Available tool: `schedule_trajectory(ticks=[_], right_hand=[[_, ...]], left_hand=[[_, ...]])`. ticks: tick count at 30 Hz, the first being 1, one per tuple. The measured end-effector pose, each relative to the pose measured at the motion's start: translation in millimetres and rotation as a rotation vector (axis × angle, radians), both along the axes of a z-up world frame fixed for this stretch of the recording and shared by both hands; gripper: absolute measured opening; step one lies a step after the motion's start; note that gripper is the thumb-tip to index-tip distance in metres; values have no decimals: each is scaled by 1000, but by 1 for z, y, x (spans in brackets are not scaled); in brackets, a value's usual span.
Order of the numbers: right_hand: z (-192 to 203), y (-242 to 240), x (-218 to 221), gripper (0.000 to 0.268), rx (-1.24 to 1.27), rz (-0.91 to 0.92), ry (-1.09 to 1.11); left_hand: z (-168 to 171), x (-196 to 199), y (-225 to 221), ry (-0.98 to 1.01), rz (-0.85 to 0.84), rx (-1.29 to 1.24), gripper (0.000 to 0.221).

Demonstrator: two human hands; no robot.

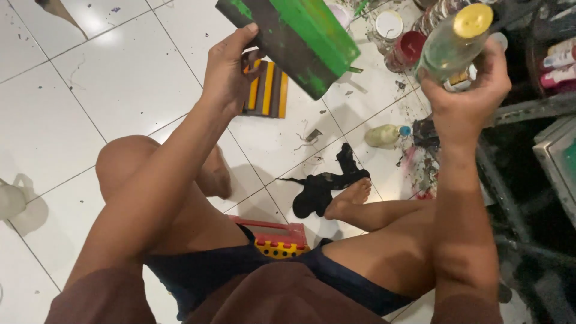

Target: Cleaning a screen printing squeegee with a cloth and a scraper in a workshop environment.

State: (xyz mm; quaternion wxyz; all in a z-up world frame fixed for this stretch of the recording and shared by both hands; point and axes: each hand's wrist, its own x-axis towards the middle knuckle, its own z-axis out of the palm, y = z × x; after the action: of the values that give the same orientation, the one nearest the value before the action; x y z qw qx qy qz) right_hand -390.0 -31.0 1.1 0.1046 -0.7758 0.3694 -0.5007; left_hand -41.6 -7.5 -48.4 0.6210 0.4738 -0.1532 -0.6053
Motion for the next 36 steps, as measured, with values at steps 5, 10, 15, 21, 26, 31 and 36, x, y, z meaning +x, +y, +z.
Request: schedule_trajectory(ticks=[5, 10, 15, 21, 26, 31, 36], right_hand=[[9, 6, 2, 48, -8, -56, 245], [-7, -5, -9, 55, -189, -25, 564], [-9, -8, -12, 51, -192, -3, 626], [-20, -21, -25, 40, -250, 54, 682], [-9, -19, -12, 31, -392, 17, 749], [-6, -18, -9, 41, -384, -4, 785], [-11, -23, -14, 41, -400, 5, 785]], left_hand=[[-10, -13, 5, -103, -15, -44, 29], [-23, -36, 17, -257, -308, 46, 31], [-10, -50, 24, -296, -395, 138, 38], [-19, -50, 24, -345, -427, 74, 31], [-16, -48, 25, -317, -426, 56, 29], [-15, -45, 26, -297, -434, 62, 30], [-15, -45, 28, -278, -438, 34, 29]])
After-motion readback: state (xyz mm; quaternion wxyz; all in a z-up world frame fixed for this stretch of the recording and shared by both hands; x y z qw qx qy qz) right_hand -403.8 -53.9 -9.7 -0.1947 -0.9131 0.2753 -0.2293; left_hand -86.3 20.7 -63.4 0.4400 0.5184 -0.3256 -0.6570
